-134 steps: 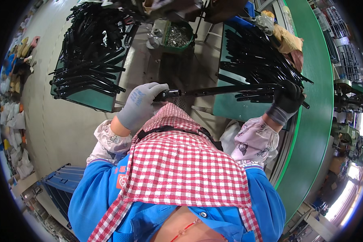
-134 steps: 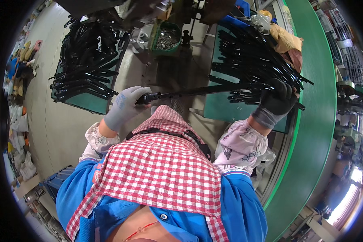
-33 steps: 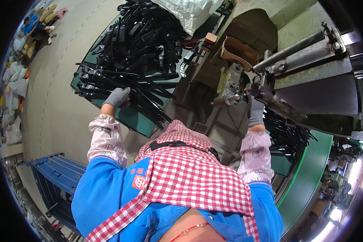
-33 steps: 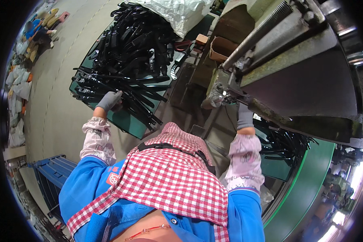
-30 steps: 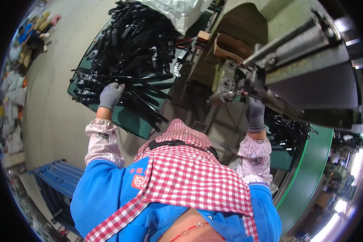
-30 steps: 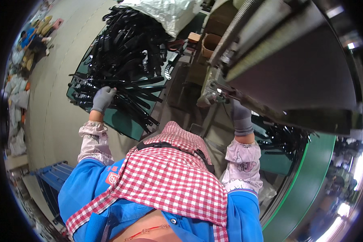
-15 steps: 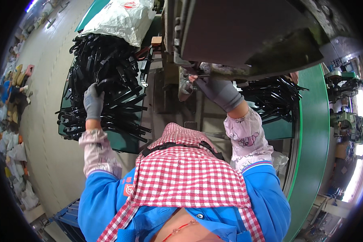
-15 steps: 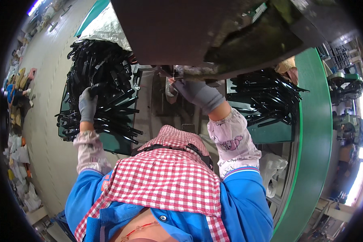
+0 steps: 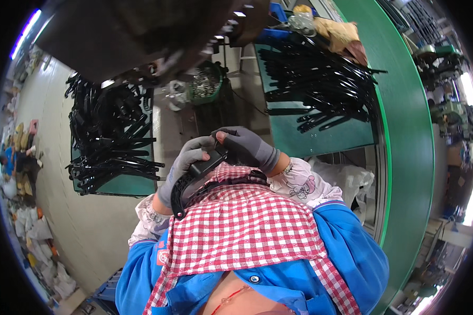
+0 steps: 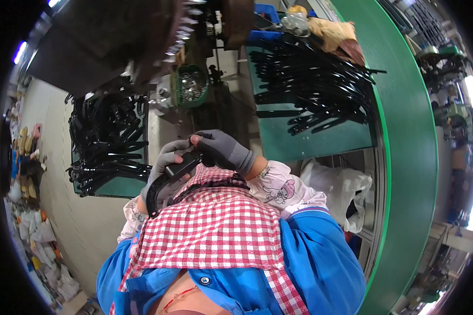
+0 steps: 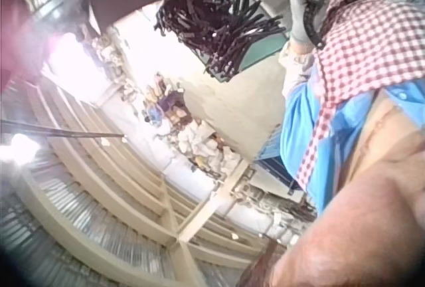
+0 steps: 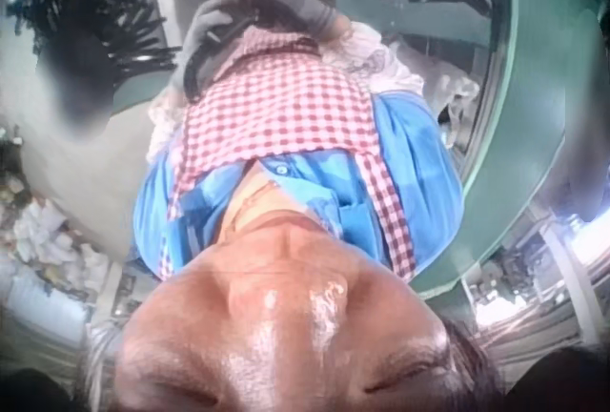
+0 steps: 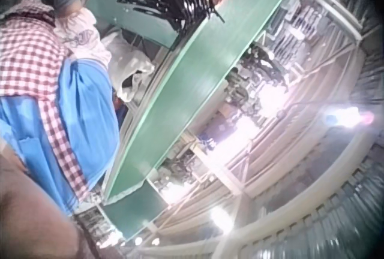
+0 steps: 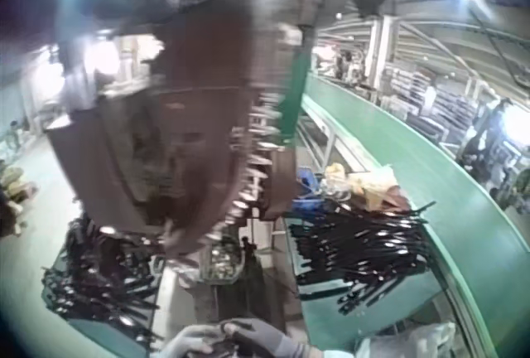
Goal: The person repeatedly picks black plastic components from a pile, inserts them into a press machine, and removes the processed parts. They also move a large white sack of raw material onto the table and continue the assembly cycle.
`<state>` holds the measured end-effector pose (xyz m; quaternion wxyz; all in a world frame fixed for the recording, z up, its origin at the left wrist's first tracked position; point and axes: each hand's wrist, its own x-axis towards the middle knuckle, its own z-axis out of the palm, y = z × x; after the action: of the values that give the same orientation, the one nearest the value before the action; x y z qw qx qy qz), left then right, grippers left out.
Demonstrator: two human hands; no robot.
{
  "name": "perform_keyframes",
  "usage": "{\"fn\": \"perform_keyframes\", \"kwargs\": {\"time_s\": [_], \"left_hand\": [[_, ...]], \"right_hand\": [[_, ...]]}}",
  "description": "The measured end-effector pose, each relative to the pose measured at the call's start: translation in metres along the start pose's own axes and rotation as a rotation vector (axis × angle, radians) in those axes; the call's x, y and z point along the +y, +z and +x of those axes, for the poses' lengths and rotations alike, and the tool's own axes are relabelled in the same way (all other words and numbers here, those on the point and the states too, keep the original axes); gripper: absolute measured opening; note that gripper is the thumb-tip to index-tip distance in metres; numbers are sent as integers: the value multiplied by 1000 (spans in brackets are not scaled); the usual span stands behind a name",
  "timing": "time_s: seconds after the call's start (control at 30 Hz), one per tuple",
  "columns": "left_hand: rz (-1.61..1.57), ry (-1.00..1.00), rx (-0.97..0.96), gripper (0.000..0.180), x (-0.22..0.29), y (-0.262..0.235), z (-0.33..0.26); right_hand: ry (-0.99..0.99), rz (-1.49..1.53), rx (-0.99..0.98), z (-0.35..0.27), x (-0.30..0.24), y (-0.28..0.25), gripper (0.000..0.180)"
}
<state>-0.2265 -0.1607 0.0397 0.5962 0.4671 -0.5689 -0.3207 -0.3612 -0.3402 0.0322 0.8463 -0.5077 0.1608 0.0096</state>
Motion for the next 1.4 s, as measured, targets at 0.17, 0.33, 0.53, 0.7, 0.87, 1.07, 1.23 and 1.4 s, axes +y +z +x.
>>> {"fn": "perform_keyframes", "kwargs": {"time_s": [0.17, 0.33, 0.53, 0.7, 0.87, 1.07, 1.23, 1.4], "left_hand": [[-734, -692, -96, 60, -4, -1, 12], [-274, -938, -309, 68, 9, 81, 45], [-281, -934, 6, 57, 15, 126, 30], [-280, -973, 144, 66, 25, 139, 7], [-23, -849, 129, 54, 36, 137, 12], [739, -458, 31, 48, 43, 115, 25], [862, -393, -45, 49, 57, 89, 38], [881, -302, -24, 51, 63, 65, 30]], "right_hand": [[-374, -389, 260, -62, -12, -35, 24], [-531, -735, 126, -100, -14, -43, 28], [-286, -1259, 818, -135, 23, -207, 30], [253, -2033, 918, -194, 51, -363, 41], [424, -2137, 448, -197, 56, -396, 37], [-221, -2067, 192, -174, -6, -246, 38], [-553, -1670, 20, -160, -65, -128, 36], [-567, -1690, -5, -134, -80, -81, 35]]}}
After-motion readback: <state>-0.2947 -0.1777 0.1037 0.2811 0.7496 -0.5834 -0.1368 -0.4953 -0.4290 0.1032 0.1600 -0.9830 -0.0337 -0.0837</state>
